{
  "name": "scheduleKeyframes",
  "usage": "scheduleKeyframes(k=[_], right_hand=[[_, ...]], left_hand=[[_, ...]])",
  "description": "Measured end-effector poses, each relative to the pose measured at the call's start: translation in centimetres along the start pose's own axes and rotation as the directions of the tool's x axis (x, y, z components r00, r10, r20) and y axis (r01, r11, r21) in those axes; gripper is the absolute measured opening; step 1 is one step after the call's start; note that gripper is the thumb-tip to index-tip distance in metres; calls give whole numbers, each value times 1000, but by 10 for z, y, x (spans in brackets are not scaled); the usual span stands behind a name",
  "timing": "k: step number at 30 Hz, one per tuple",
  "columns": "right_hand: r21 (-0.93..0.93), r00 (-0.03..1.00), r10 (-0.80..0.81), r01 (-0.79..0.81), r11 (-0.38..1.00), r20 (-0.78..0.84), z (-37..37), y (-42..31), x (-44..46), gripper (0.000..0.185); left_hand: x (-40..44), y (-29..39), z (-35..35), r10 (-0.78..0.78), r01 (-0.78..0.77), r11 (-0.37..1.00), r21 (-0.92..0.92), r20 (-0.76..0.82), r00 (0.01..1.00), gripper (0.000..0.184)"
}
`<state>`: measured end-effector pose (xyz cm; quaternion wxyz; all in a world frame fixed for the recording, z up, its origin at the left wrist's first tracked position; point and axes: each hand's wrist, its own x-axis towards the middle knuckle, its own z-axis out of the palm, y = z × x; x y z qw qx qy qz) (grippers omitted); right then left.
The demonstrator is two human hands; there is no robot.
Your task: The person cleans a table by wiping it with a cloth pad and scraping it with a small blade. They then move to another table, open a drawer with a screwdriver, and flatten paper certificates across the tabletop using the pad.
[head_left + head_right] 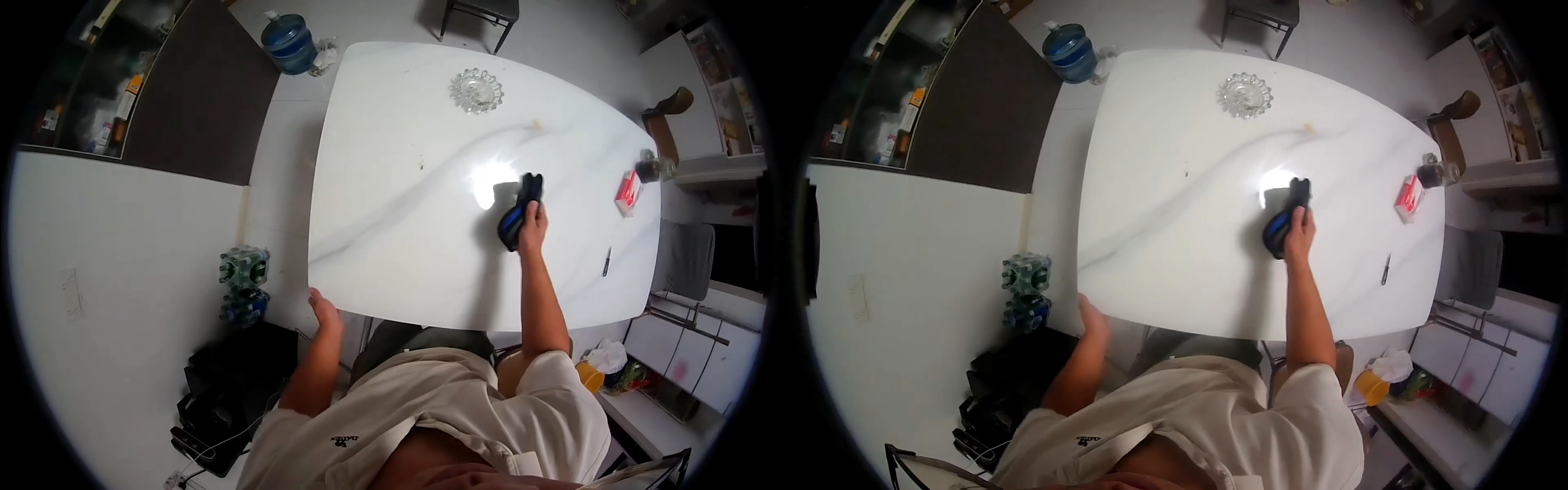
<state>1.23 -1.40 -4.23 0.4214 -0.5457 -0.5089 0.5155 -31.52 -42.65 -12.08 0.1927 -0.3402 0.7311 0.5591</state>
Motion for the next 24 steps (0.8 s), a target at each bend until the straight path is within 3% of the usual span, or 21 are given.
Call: scheduleKeyframes(k=[1,2,3,6,7,9,13,15,16,19,21,22,23,24], right_hand=[[-177,992,-113,101,979,-57,-9,-4,13,41],[-351,969,-230,185,918,-90,-15,-6,24,42],[-462,967,-230,154,874,-113,-15,2,35,44],[-923,911,-409,195,333,45,15,26,55,45],[-896,937,-348,137,422,-20,35,22,60,46],[-901,934,-357,164,402,11,78,11,69,44],[-751,890,-385,425,505,245,204,-3,52,45],[-681,833,-399,546,487,383,277,-5,15,43],[-602,818,-363,575,554,447,310,-9,-7,43],[-557,734,-331,671,490,593,390,-15,-62,43],[-380,679,-424,708,596,599,432,-12,-89,38],[-335,598,-460,777,532,657,447,-12,-102,37],[-188,673,-287,540,821,681,456,-12,-116,35],[-46,669,-103,202,978,736,458,-21,-130,34]], left_hand=[[1,-1,21,39,-44,998,-42,-112,993,62],[1,-3,32,69,-59,996,60,-181,981,63],[-15,8,38,107,-66,984,168,-248,963,65],[-62,39,55,204,-50,928,368,-393,897,65],[-67,44,62,234,-40,910,412,-432,871,65],[-64,41,61,289,-57,890,453,-464,837,67],[-39,25,62,371,-82,864,497,-517,771,70],[-52,38,61,314,32,816,577,-490,813,70],[-60,44,62,282,86,786,612,-480,831,71],[-69,47,63,264,57,721,691,-349,899,71],[-71,46,60,234,72,737,672,-354,906,71],[-70,46,61,211,94,762,641,-383,899,72],[-68,47,63,184,116,788,604,-412,893,72],[-66,48,63,152,141,814,563,-441,885,72]])
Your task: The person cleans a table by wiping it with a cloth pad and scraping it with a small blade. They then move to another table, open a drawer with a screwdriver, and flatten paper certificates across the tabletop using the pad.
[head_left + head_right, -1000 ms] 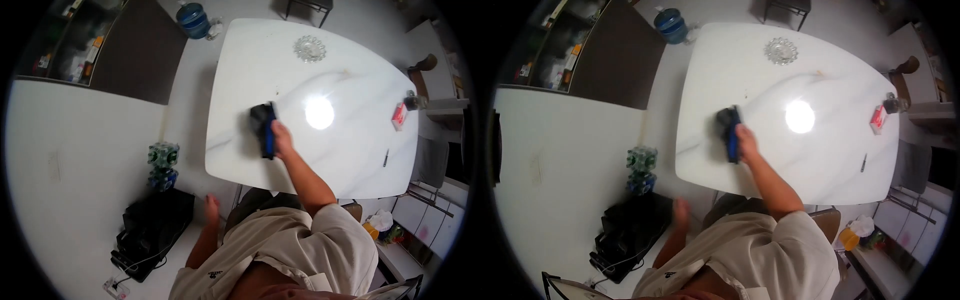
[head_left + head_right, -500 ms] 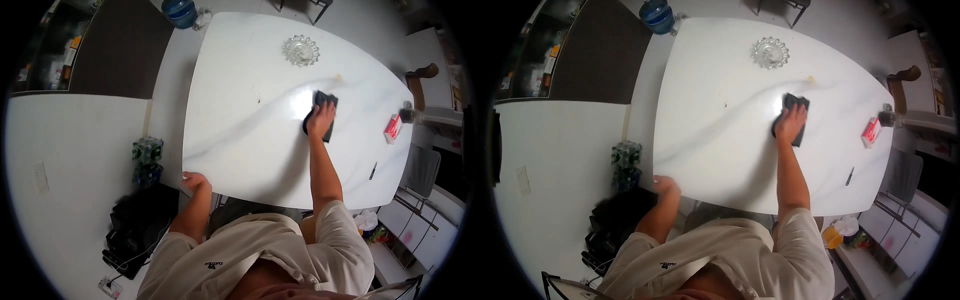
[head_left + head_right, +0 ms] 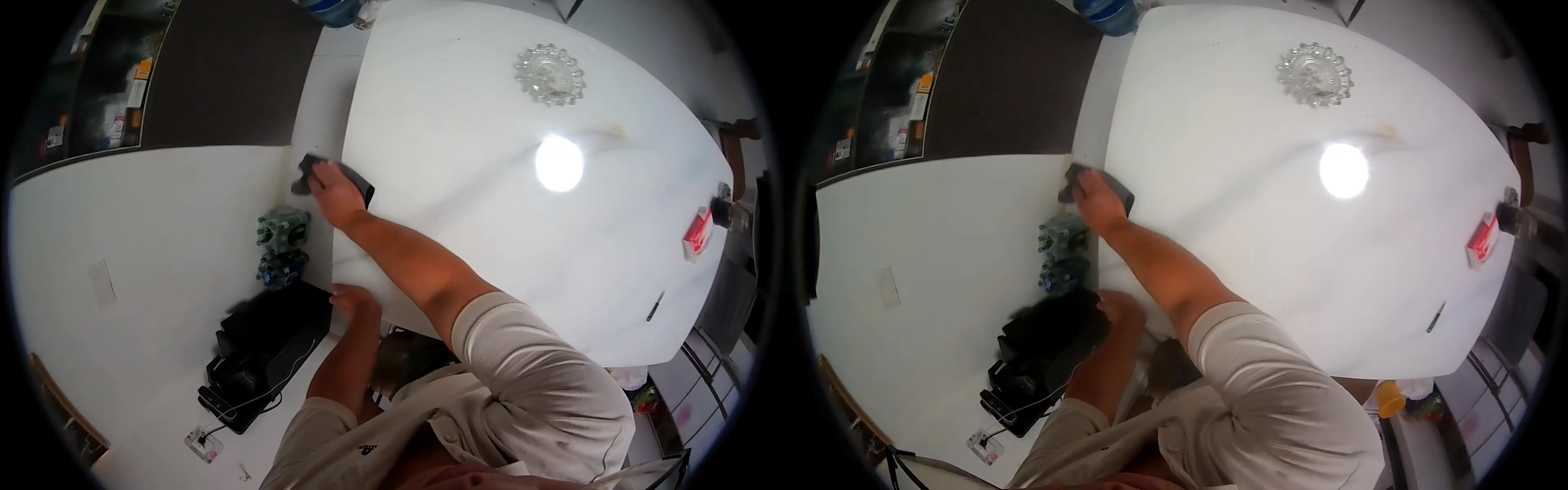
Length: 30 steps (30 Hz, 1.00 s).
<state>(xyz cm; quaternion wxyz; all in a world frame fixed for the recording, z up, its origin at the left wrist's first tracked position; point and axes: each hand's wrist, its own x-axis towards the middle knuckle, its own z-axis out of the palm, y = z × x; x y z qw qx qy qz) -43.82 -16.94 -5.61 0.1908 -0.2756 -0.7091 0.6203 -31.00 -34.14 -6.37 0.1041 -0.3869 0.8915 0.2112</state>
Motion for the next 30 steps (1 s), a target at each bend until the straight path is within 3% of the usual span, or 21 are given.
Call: scheduleKeyframes(k=[3,5,7,8,9,10,12,13,14,16,17,19,20,22,23,24,26,28,30], right_hand=[[-191,934,-190,255,948,303,28,13,-15,30],[17,967,-98,96,995,234,30,-4,-31,29],[293,980,52,-107,950,190,18,-13,-53,29],[461,973,148,-215,861,178,7,-14,-59,30],[644,867,348,-498,582,356,-32,-32,-67,30],[816,928,290,-351,459,235,-42,-11,-77,28],[860,828,510,-421,289,234,-129,-20,-95,18],[868,826,536,-386,312,175,-171,-6,-106,18],[862,833,553,-291,414,15,-213,-1,-117,18],[742,839,481,-148,653,-255,-307,48,-143,22],[600,781,448,-119,791,-436,-354,72,-153,25],[559,650,424,3,829,-631,-433,58,-165,29],[374,622,285,14,927,-729,-468,54,-169,30],[118,553,107,-15,993,-827,-525,58,-169,36],[-49,485,15,-117,992,-874,-550,74,-168,37],[-201,428,-88,-228,952,-899,-570,91,-163,39],[-373,444,-157,-456,808,-882,-593,120,-154,41],[-640,587,-282,-590,492,-759,-592,125,-140,43],[-648,605,-236,-688,328,-761,-587,118,-119,45]], left_hand=[[14,-11,10,-6,13,996,91,-76,997,69],[15,-7,14,-7,16,996,92,-101,995,68],[13,-7,13,-22,26,999,36,-107,994,68],[21,-14,18,6,-5,1000,9,-155,988,65],[35,-28,26,36,-39,999,-14,-199,979,63],[39,-30,36,62,-73,997,-38,-242,968,60],[16,-13,30,107,-123,991,-48,-249,962,58],[10,-11,31,106,-121,991,-51,-234,966,59],[8,-10,30,106,-121,991,-54,-223,969,59],[9,-10,24,106,-122,990,-64,-213,971,60],[11,-11,20,108,-125,990,-69,-211,972,61],[15,-13,15,114,-131,989,-74,-207,972,62],[22,-16,18,149,-146,989,33,-171,974,62],[45,-30,26,215,-187,951,247,-93,972,63],[51,-43,28,328,-288,779,556,30,944,67],[41,-31,19,361,-325,835,445,5,933,69],[9,10,-15,408,-390,898,203,-59,911,77],[12,40,5,742,-735,655,175,32,669,89],[-33,100,37,882,-880,469,-73,95,462,88]])
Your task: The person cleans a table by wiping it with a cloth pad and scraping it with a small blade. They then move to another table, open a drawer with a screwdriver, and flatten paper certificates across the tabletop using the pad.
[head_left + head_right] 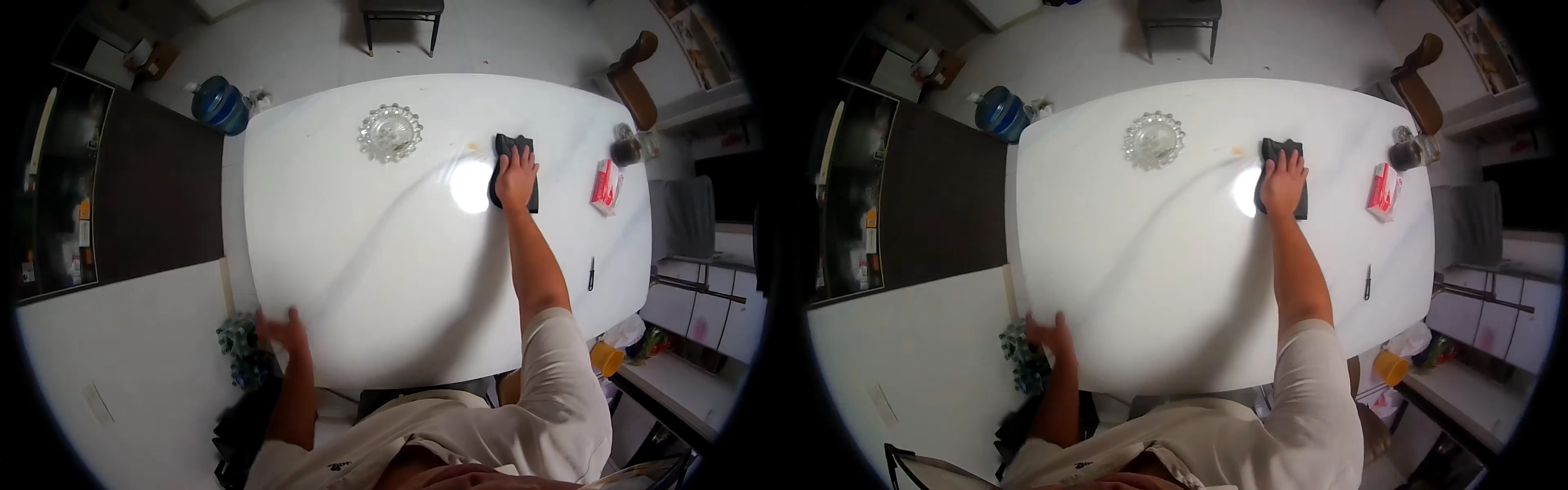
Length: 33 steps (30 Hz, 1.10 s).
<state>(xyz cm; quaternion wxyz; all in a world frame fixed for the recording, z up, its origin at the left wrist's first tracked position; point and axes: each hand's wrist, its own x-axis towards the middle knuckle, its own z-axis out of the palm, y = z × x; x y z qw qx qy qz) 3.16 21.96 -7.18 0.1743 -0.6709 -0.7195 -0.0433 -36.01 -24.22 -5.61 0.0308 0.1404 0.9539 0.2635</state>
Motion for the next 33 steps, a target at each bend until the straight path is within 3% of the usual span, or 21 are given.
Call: scheduleKeyframes(k=[2,4,5,6,8,12,16,20,27,33], right_hand=[[8,998,22,-22,1000,53,2,-10,12,50],[19,998,-20,19,1000,63,10,-17,23,50],[17,995,-49,48,999,82,12,-21,28,50],[19,991,-83,82,996,103,13,-26,32,50],[57,990,-116,112,992,77,16,-28,33,49],[97,981,-146,134,986,127,6,-27,34,47],[123,980,-134,117,986,147,5,-25,36,46],[147,984,-144,128,981,103,8,-22,34,45],[194,983,-156,135,972,99,12,-34,33,45],[315,895,-413,348,883,169,21,-156,-3,49]], left_hand=[[26,101,22,391,-368,914,-172,122,912,89],[48,187,60,691,-648,721,-246,180,700,97],[55,236,74,760,-713,650,-264,260,596,104],[53,287,82,718,-670,690,-274,379,584,112],[51,353,107,756,-747,624,-228,419,503,119],[49,415,155,751,-847,532,-23,475,459,129],[48,438,165,642,-849,526,40,636,428,131],[49,427,167,647,-851,525,28,636,420,128],[-32,318,105,761,-883,427,-193,605,236,127],[-109,256,45,734,-840,453,-297,659,163,113]])
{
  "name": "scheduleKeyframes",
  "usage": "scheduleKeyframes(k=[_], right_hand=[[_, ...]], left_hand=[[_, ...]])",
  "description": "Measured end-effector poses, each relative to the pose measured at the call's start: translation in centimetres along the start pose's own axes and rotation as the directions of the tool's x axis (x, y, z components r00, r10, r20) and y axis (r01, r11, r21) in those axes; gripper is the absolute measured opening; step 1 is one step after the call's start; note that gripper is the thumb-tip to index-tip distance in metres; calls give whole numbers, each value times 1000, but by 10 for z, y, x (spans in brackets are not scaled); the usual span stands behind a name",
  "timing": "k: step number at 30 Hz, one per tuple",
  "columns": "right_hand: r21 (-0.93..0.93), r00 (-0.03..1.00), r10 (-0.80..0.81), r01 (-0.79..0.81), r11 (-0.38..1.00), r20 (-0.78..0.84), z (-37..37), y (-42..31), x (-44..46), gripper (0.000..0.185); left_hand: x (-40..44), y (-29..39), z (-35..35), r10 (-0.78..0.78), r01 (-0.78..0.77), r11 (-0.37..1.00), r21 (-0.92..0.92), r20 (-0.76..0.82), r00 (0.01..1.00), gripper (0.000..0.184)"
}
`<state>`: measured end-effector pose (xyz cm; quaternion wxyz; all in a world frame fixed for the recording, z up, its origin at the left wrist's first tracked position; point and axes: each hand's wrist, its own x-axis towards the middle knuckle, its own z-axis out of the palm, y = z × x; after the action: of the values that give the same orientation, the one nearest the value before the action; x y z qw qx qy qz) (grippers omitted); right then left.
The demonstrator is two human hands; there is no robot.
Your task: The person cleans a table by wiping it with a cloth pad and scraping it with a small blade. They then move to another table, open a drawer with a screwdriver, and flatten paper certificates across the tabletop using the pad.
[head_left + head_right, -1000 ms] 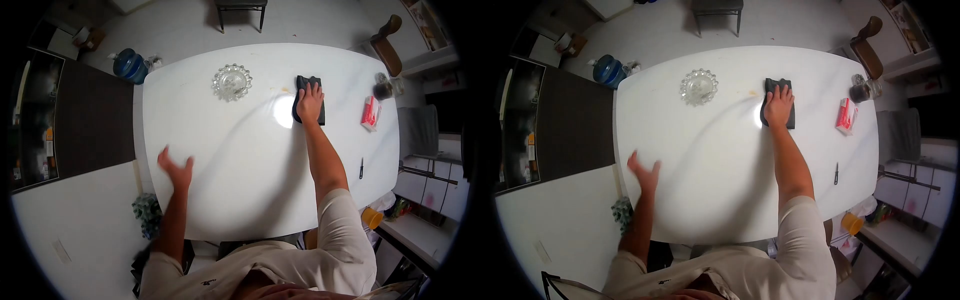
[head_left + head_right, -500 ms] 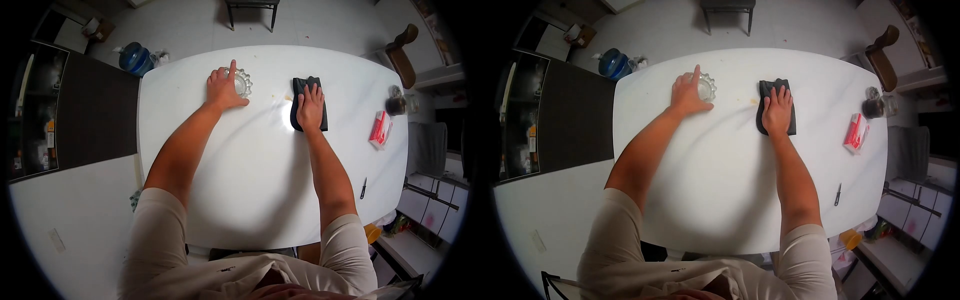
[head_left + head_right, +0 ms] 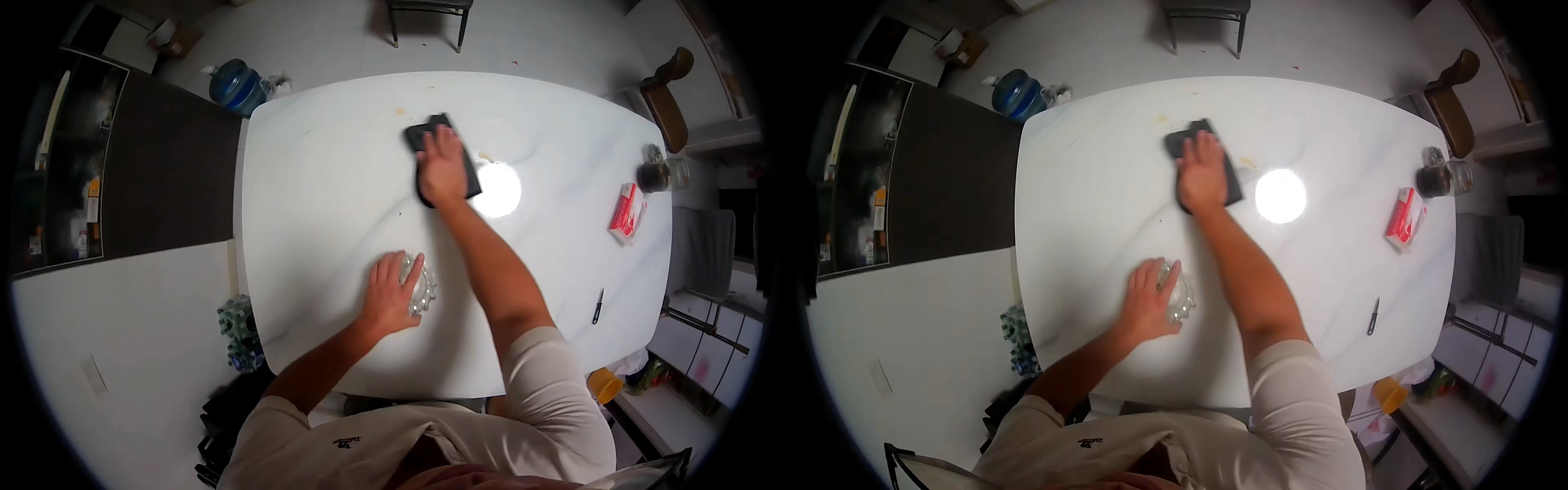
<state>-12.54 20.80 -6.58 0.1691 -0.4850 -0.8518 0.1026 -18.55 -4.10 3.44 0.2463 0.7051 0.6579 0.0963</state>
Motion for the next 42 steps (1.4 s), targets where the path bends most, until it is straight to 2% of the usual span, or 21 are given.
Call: scheduleKeyframes(k=[2,3,4,6,7,9,11,14,15,17,21,22,25,27,31,33,36,37,39,41,42], right_hand=[[-22,991,-131,132,991,20,18,-50,-1,49],[50,951,-278,274,961,137,40,-95,-8,51],[73,923,-353,345,936,155,48,-122,-15,51],[233,840,-490,440,867,235,41,-160,-29,50],[362,816,-545,458,812,191,44,-169,-37,49],[404,773,-612,514,757,164,44,-162,-45,48],[381,809,-579,507,773,98,40,-134,-48,49],[189,941,-339,333,924,3,-13,-73,-43,50],[88,967,-253,249,964,29,-26,-50,-42,50],[-84,990,-140,139,987,2,-34,6,-50,49],[-106,993,48,-60,993,-105,-29,46,-62,48],[-135,987,110,-126,983,-121,-23,36,-62,49],[-38,985,100,-107,994,-144,9,-30,-69,50],[99,989,-20,35,994,-150,33,-115,-86,51],[322,995,-90,99,942,-41,82,-294,-119,38],[581,994,-53,97,808,-93,132,-377,-134,30],[842,987,-119,-24,539,105,147,-477,-151,21],[894,964,-61,-215,394,259,141,-495,-148,21],[810,842,61,-534,243,536,118,-506,-142,17],[793,795,59,-607,49,604,124,-486,-139,16],[813,812,35,-581,-43,582,100,-460,-130,17]], left_hand=[[-21,11,4,-32,33,999,-28,31,999,108],[-35,13,6,-47,48,998,-39,25,999,106],[-46,15,8,-58,59,997,-53,21,998,103],[-64,9,17,-53,46,985,-167,-40,998,98],[-76,4,24,-57,40,973,-226,-69,996,96],[-113,-18,40,-108,46,971,-236,-257,960,78],[-153,-48,57,-212,128,965,-229,-391,896,67],[-200,-103,78,-375,379,918,-114,-558,740,54],[-213,-123,86,-401,455,888,-65,-595,697,52],[-222,-153,84,-431,483,871,-91,-613,662,50],[-208,-155,74,-491,551,832,-61,-542,682,47],[-204,-147,67,-454,533,846,-32,-567,687,45],[-199,-148,62,-550,581,804,-128,-532,644,44],[-199,-148,62,-524,551,823,-138,-560,642,42],[-203,-153,63,-510,514,840,-176,-580,635,41],[-206,-157,69,-503,501,846,-183,-586,635,41],[-210,-154,80,-512,511,839,-188,-591,623,42],[-210,-151,83,-518,516,835,-191,-588,621,42],[-212,-150,84,-526,527,829,-188,-582,620,43],[-209,-153,80,-529,531,826,-189,-584,616,43],[-208,-154,74,-531,533,825,-189,-581,616,43]])
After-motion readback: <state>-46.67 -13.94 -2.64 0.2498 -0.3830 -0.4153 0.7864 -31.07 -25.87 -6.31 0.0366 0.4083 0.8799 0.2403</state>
